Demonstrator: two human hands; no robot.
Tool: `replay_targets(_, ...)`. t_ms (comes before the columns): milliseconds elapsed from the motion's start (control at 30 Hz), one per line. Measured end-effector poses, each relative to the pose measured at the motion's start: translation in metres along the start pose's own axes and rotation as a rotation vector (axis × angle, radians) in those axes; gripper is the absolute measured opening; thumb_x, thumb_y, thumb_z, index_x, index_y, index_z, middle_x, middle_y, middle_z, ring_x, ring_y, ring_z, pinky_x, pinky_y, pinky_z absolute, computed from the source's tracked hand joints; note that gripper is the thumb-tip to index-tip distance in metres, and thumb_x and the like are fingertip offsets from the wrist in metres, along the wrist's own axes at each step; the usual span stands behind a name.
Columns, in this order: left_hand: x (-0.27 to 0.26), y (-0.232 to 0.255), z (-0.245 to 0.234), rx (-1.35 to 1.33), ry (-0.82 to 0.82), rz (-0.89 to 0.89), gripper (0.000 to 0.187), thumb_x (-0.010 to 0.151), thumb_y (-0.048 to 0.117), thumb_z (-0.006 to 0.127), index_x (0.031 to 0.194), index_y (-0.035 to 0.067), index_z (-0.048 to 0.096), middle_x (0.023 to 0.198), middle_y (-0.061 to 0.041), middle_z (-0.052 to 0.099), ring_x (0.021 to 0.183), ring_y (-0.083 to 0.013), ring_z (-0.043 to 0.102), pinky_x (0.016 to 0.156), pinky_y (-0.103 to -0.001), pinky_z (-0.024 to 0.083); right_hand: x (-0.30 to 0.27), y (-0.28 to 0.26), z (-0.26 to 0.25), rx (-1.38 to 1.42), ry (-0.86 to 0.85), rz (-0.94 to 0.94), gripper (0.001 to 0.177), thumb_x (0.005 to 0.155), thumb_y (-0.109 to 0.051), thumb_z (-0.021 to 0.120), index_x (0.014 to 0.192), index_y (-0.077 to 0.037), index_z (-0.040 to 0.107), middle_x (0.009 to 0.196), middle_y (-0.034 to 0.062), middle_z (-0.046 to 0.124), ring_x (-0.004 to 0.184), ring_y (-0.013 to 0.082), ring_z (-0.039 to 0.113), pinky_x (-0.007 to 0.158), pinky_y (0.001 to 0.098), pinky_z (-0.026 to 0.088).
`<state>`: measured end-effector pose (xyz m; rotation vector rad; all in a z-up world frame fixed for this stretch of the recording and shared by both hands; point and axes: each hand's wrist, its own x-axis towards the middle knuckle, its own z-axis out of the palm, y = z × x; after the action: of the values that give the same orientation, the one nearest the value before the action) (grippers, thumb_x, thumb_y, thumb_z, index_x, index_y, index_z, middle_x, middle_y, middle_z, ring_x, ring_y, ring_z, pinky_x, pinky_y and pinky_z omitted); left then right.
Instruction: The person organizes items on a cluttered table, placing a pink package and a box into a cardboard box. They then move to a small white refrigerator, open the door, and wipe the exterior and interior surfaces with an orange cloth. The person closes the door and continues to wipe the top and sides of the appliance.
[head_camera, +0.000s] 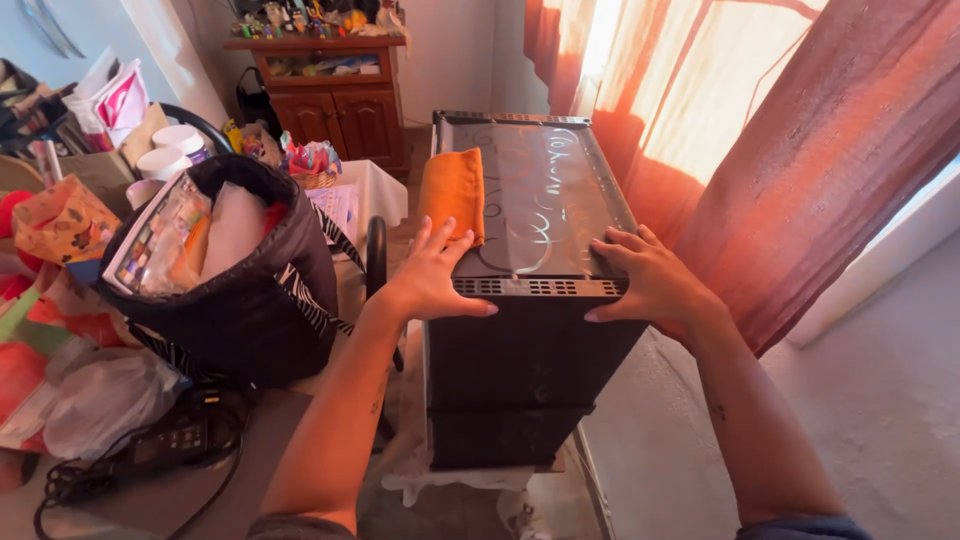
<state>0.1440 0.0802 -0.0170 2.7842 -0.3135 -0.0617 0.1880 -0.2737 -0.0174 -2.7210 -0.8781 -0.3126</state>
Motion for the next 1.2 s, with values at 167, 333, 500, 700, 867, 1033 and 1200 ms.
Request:
replay_targets(167,-0.002,0.000,-0.009,0.002,-0.008,-0.027,0.131,0.057,0.086,0.074,0.164,0.024,0.028,0.173,-0.006,0.014,0.160,-0.0360,-0.001,0.129,-0.050,0.013,0.007,0.002,0.005,-0.009,0.115,-0.002,0.116,0.033,-0.065,0.099,0.138,-0.025,0.068,0.144,0.0120,0.063,0.137,0.0475,0.050,0.120,0.0491,0.038)
replay_targets(333,0.028,0.001,0.003,-0.030,0.037,-0.029,0.127,0.064,0.084,0.072,0.164,0.021,0.028,0.173,-0.009,0.014,0.159,-0.0391,0.001,0.129,-0.050,0.013,0.027,0.036,0.015,-0.034,0.150,0.048,0.108,0.042,-0.070,0.093,0.138,-0.029,0.067,0.147,0.0102,0.060,0.136,0.0378,0.054,0.118,0.0454,0.042)
replay_targets(500,0.070,0.005,0.000,-0.004,0.051,-0.045,0.127,0.064,0.085,0.072,0.164,0.021,0.028,0.173,-0.009,0.013,0.159,-0.0386,0.001,0.129,-0.049,0.014,0.057,0.070,0.025,-0.033,0.144,0.158,0.100,0.053,-0.070,0.086,0.144,-0.035,0.062,0.157,0.0103,0.052,0.139,0.0365,0.052,0.112,0.0499,0.045)
replay_targets(700,0.081,0.007,-0.010,0.071,0.021,-0.085,0.127,0.065,0.088,0.067,0.165,0.021,0.026,0.173,-0.009,0.015,0.160,-0.0368,0.001,0.126,-0.052,0.025,0.077,0.073,0.022,-0.066,0.042,0.252,0.106,0.055,-0.083,0.078,0.147,-0.036,0.057,0.163,0.0009,0.045,0.145,0.0274,0.047,0.116,0.0454,0.042)
replay_targets(867,0.077,0.014,-0.006,0.103,0.062,-0.084,0.125,0.065,0.089,0.066,0.164,0.021,0.029,0.172,-0.009,0.020,0.160,-0.0369,0.005,0.127,-0.051,0.022,0.072,0.067,0.017,-0.091,0.020,0.262,0.102,0.065,-0.085,0.071,0.150,-0.033,0.054,0.165,0.0000,0.041,0.153,0.0245,0.036,0.122,0.0441,0.034)
replay_targets(1033,0.072,0.022,-0.010,0.124,0.102,-0.064,0.124,0.068,0.091,0.061,0.163,0.018,0.031,0.170,-0.013,0.024,0.159,-0.0402,0.009,0.127,-0.051,0.022,0.067,0.071,0.019,-0.102,0.102,0.173,0.099,0.069,-0.082,0.071,0.148,-0.025,0.057,0.161,0.0072,0.047,0.151,0.0297,0.040,0.121,0.0448,0.038)
replay_targets(1200,0.072,0.025,-0.012,0.114,0.097,-0.079,0.127,0.066,0.096,0.054,0.163,0.017,0.032,0.170,-0.013,0.024,0.159,-0.0406,0.009,0.128,-0.050,0.019,0.065,0.070,0.017,-0.118,0.133,0.136,0.098,0.073,-0.083,0.068,0.148,-0.021,0.058,0.160,0.0099,0.049,0.150,0.0306,0.041,0.120,0.0451,0.039)
